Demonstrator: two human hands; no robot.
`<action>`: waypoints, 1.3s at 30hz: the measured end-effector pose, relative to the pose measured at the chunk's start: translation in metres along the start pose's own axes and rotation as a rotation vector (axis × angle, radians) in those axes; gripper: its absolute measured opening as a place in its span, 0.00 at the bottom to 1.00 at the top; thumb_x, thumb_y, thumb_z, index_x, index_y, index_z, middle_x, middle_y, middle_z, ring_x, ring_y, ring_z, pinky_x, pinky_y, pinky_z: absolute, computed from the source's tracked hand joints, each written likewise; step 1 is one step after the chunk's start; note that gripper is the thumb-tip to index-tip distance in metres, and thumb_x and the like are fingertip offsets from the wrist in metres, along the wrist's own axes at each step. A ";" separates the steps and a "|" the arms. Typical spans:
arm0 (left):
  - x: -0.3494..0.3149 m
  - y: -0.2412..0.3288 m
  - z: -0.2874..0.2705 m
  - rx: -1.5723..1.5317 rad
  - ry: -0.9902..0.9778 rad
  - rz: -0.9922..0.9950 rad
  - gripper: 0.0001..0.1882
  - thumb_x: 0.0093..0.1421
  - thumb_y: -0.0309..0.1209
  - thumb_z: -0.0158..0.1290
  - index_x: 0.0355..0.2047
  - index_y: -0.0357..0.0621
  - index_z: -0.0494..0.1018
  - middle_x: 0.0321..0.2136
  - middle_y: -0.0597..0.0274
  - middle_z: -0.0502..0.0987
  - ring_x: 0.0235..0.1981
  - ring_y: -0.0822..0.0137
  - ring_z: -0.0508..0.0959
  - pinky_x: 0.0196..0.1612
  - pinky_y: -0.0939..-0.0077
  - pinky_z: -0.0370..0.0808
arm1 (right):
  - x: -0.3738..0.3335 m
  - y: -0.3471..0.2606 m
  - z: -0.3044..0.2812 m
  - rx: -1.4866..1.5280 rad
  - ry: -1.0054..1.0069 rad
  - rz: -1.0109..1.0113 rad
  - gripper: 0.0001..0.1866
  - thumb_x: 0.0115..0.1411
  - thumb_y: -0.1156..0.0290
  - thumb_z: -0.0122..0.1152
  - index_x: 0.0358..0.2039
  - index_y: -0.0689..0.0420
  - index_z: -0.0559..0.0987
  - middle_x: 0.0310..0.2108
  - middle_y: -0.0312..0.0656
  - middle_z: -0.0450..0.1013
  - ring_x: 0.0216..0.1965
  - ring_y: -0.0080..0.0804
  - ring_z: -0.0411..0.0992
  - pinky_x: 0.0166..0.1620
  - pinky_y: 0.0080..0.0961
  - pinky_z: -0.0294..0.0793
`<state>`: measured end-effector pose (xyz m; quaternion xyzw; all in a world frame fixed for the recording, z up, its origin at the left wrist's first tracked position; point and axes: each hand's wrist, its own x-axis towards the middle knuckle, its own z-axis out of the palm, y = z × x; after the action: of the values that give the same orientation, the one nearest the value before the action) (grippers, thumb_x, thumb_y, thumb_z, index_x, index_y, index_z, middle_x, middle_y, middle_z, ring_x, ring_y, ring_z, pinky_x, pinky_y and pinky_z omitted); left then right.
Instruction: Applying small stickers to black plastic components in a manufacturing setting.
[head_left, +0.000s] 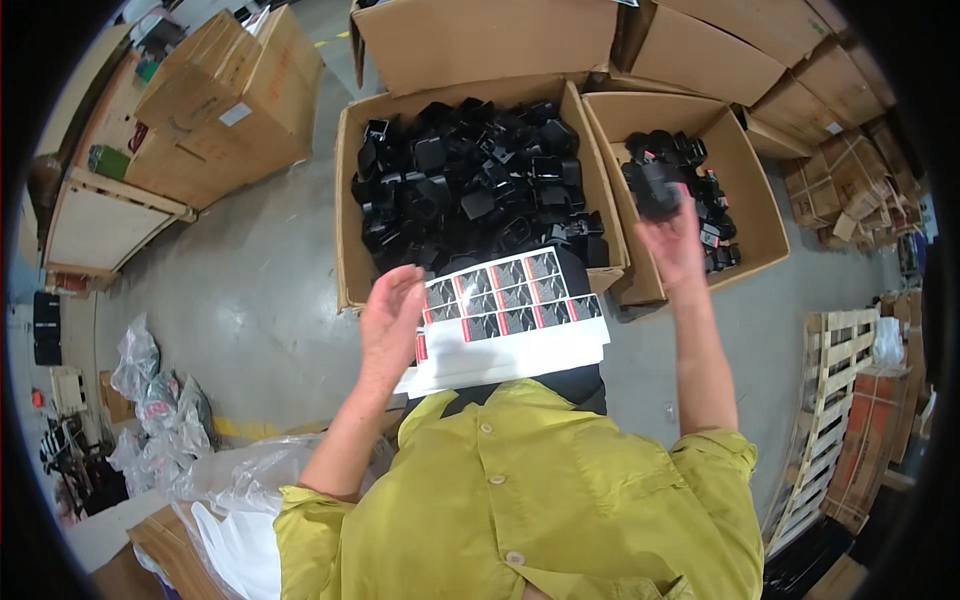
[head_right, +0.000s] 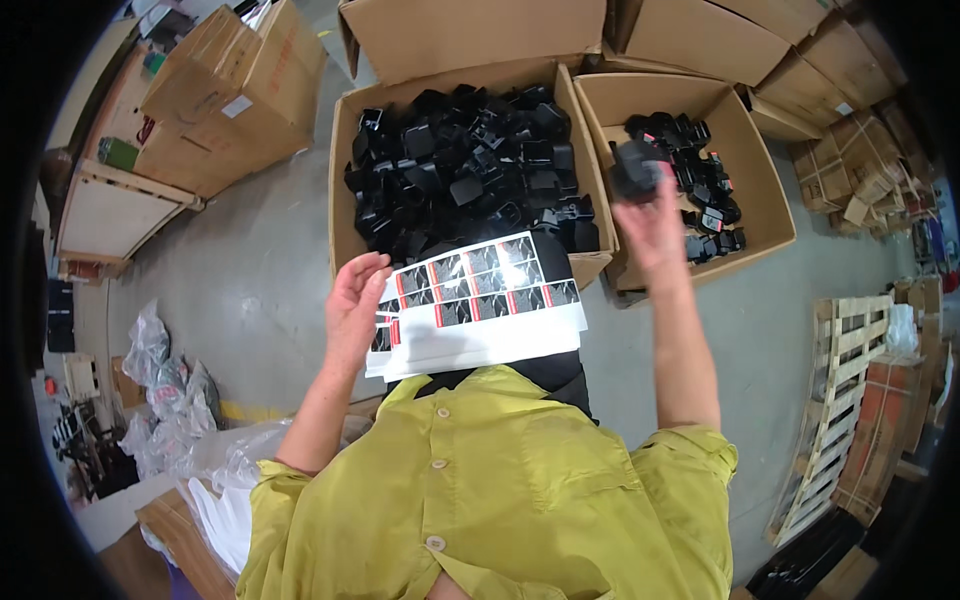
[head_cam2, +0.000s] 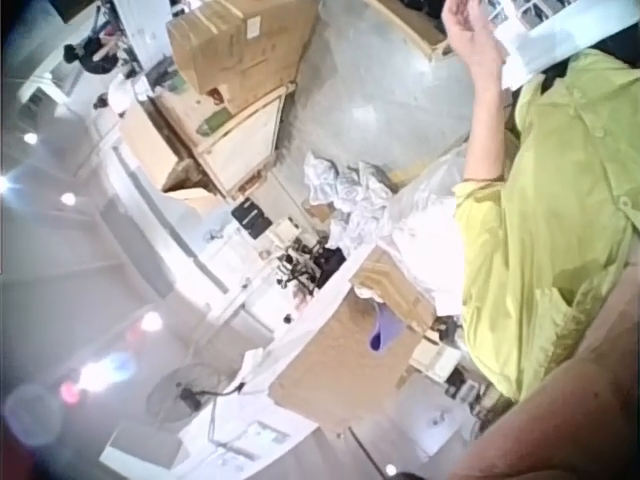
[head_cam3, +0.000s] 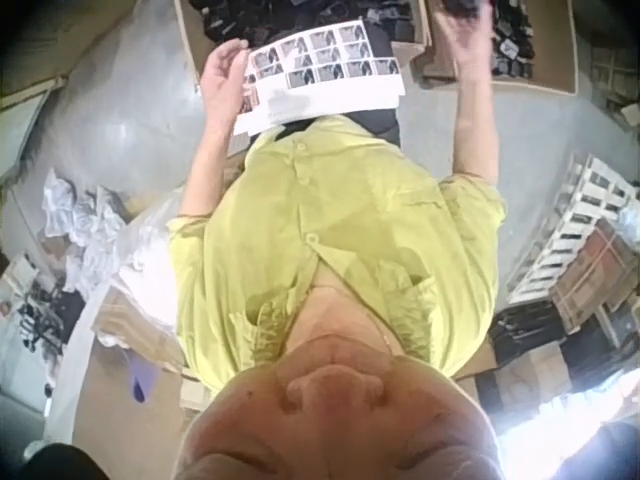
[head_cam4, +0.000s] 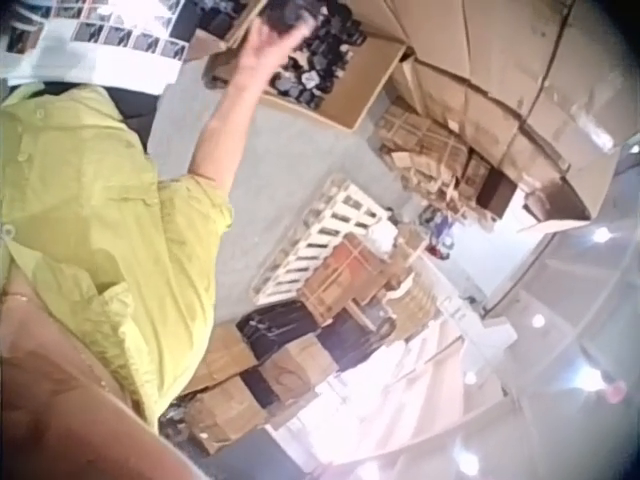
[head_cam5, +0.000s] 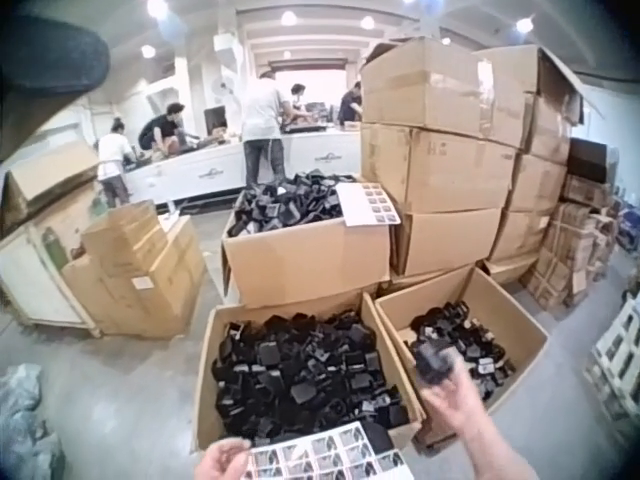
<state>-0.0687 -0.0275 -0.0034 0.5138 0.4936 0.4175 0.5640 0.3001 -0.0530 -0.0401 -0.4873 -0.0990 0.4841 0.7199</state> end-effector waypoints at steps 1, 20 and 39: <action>0.000 -0.009 -0.014 0.102 0.006 0.007 0.14 0.55 0.27 0.49 0.42 0.35 0.66 0.39 0.56 0.72 0.41 0.70 0.71 0.46 0.78 0.67 | 0.021 -0.005 -0.036 0.179 0.192 0.173 0.35 0.50 0.48 0.57 0.48 0.64 0.63 0.45 0.48 0.62 0.44 0.34 0.66 0.45 0.30 0.72; -0.029 -0.015 -0.041 0.517 -0.040 -0.087 0.19 0.49 0.30 0.58 0.41 0.40 0.69 0.42 0.59 0.71 0.42 0.68 0.71 0.45 0.74 0.67 | -0.088 0.119 0.062 -1.253 -0.998 -0.276 0.09 0.45 0.72 0.62 0.29 0.59 0.76 0.31 0.42 0.71 0.36 0.39 0.68 0.39 0.30 0.67; -0.052 -0.016 -0.008 -0.187 -0.264 -0.565 0.18 0.53 0.34 0.54 0.42 0.38 0.68 0.35 0.62 0.73 0.33 0.72 0.73 0.32 0.78 0.73 | -0.138 0.081 0.112 -1.170 -0.866 -0.538 0.13 0.46 0.71 0.62 0.33 0.57 0.72 0.32 0.41 0.68 0.37 0.40 0.65 0.40 0.31 0.64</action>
<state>-0.0858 -0.0786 -0.0122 0.3520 0.4988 0.2176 0.7615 0.1115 -0.0901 -0.0022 -0.5147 -0.7260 0.3090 0.3355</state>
